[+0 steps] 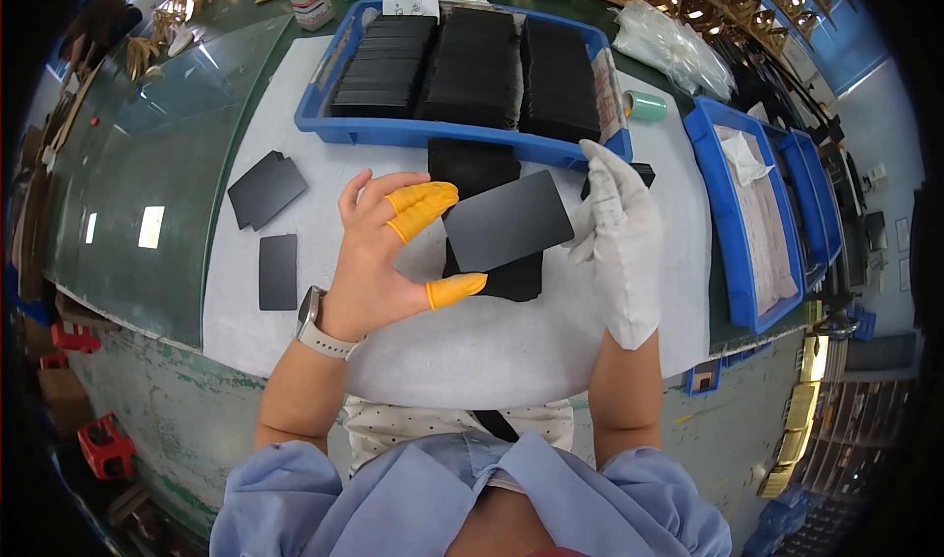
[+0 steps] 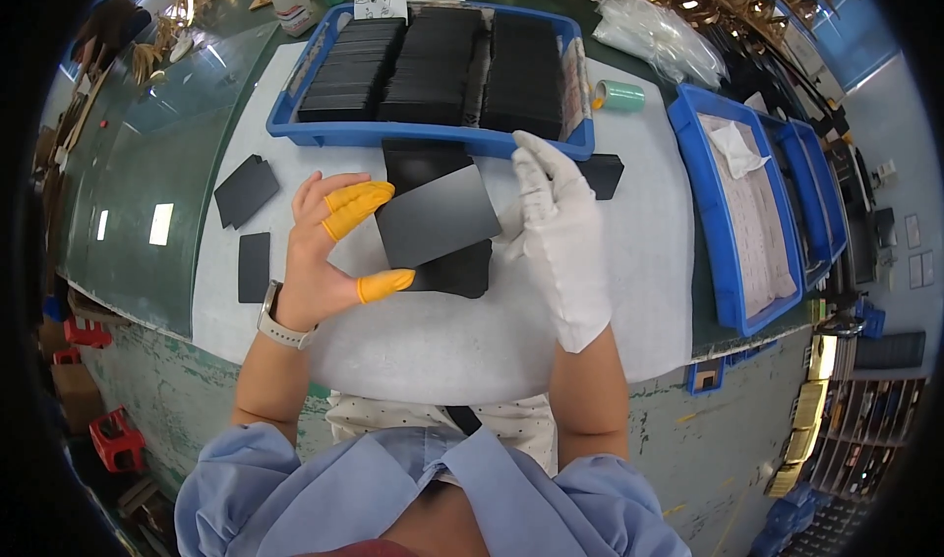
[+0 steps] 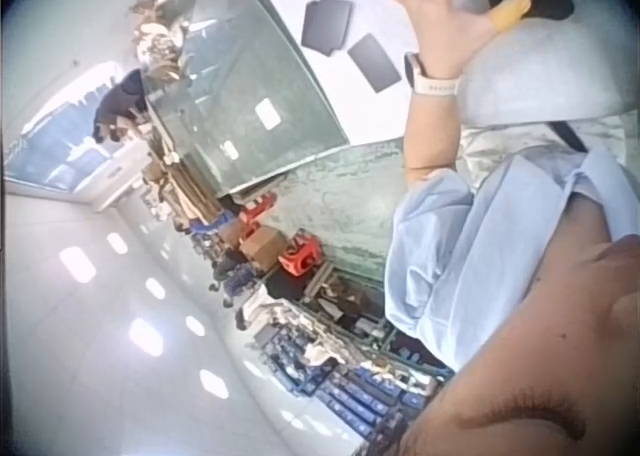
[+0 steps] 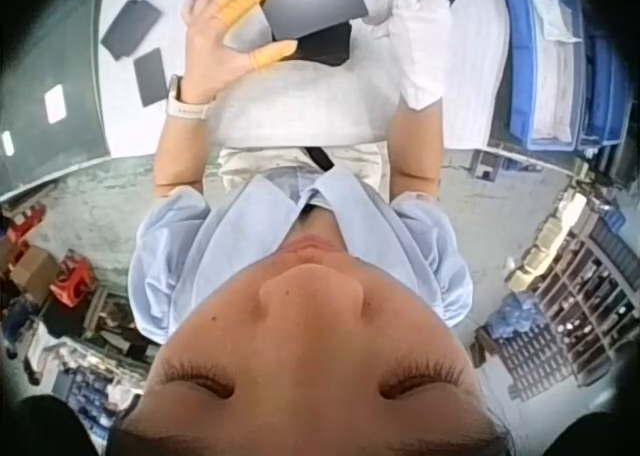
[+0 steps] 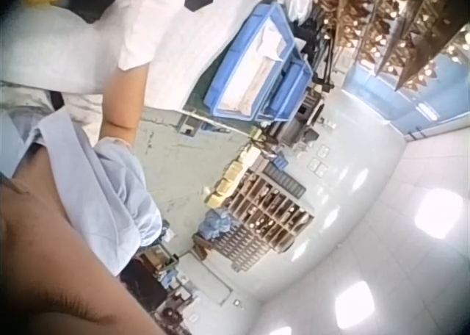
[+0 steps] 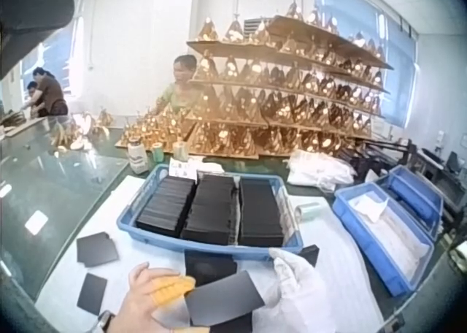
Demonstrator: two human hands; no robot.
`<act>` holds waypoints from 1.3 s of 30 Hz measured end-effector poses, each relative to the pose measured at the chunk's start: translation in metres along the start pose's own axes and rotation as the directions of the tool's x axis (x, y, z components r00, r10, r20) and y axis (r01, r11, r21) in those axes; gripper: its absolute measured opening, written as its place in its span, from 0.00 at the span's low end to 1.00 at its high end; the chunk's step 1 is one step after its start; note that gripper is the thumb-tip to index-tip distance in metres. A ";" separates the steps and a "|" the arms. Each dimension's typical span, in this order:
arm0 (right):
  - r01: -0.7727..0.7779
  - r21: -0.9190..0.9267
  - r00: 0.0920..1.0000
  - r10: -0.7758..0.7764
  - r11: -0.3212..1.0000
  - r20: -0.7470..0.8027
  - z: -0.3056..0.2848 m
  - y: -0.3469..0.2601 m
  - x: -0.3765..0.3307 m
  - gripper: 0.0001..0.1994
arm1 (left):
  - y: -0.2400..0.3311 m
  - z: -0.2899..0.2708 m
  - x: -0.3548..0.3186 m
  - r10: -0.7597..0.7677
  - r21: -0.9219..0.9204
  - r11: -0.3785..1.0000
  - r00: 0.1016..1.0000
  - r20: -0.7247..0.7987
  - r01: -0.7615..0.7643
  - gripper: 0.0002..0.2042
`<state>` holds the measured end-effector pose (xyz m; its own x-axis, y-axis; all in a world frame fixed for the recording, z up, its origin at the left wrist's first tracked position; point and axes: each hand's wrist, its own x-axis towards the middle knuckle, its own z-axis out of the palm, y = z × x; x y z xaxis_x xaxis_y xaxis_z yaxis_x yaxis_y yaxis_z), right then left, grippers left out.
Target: The person inspects and wipes black metal plates by hand at a factory workbench.
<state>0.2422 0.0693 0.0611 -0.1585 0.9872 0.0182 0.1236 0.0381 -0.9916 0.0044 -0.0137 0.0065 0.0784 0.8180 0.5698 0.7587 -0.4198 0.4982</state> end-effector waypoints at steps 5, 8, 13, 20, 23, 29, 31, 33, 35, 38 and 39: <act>-0.102 -0.166 0.988 0.119 0.981 0.096 0.008 -0.006 -0.001 0.26 | -0.001 0.000 -0.001 0.009 0.021 1.000 1.000 0.004 -0.010 0.34; -0.020 -0.093 0.994 0.030 0.995 0.104 0.008 0.002 -0.002 0.25 | -0.001 0.000 0.000 0.011 0.020 1.000 1.000 -0.012 -0.011 0.34; 0.040 0.061 0.999 -0.038 0.997 -0.029 0.007 0.009 0.003 0.21 | -0.001 -0.003 -0.001 -0.002 0.033 0.999 1.000 -0.030 0.003 0.34; -0.307 -0.036 0.929 0.307 0.951 0.206 0.001 0.007 0.012 0.17 | -0.003 0.001 -0.002 -0.004 0.034 0.999 1.000 -0.021 0.005 0.34; -0.290 0.054 0.943 0.276 0.956 0.185 0.003 0.021 0.020 0.12 | -0.003 0.004 -0.003 -0.092 -0.008 0.996 0.992 -0.085 0.092 0.32; -0.235 0.028 0.952 0.224 0.971 0.210 0.017 0.059 0.039 0.11 | -0.007 -0.006 -0.002 -0.130 0.040 0.991 0.991 0.030 0.129 0.29; -0.209 -0.129 0.941 0.235 0.970 0.243 0.022 0.070 0.046 0.12 | -0.008 -0.005 -0.004 -0.103 -0.035 0.993 0.985 0.140 0.109 0.29; -0.135 -0.321 0.950 0.215 0.937 0.227 0.024 0.067 0.047 0.12 | 0.000 -0.010 -0.002 -0.083 -0.037 0.995 0.975 0.206 0.092 0.30; -0.060 -0.503 0.958 0.192 0.862 0.214 0.024 0.059 0.045 0.13 | 0.006 -0.010 -0.002 -0.059 -0.045 0.996 0.961 0.270 0.074 0.32; -0.130 -0.519 0.956 0.245 0.845 0.159 0.024 0.044 0.041 0.14 | 0.009 -0.005 -0.003 -0.090 0.038 0.996 0.931 0.353 0.082 0.34; -0.155 -0.522 0.956 0.260 0.838 0.134 0.024 0.038 0.041 0.15 | 0.009 -0.003 -0.003 -0.104 0.048 0.995 0.918 0.382 0.092 0.35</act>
<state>0.2171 0.1072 0.0215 -0.2511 0.9330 -0.2577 0.6400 -0.0398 -0.7674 0.0093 -0.0214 0.0112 0.2404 0.9449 0.2223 0.7930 -0.3232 0.5164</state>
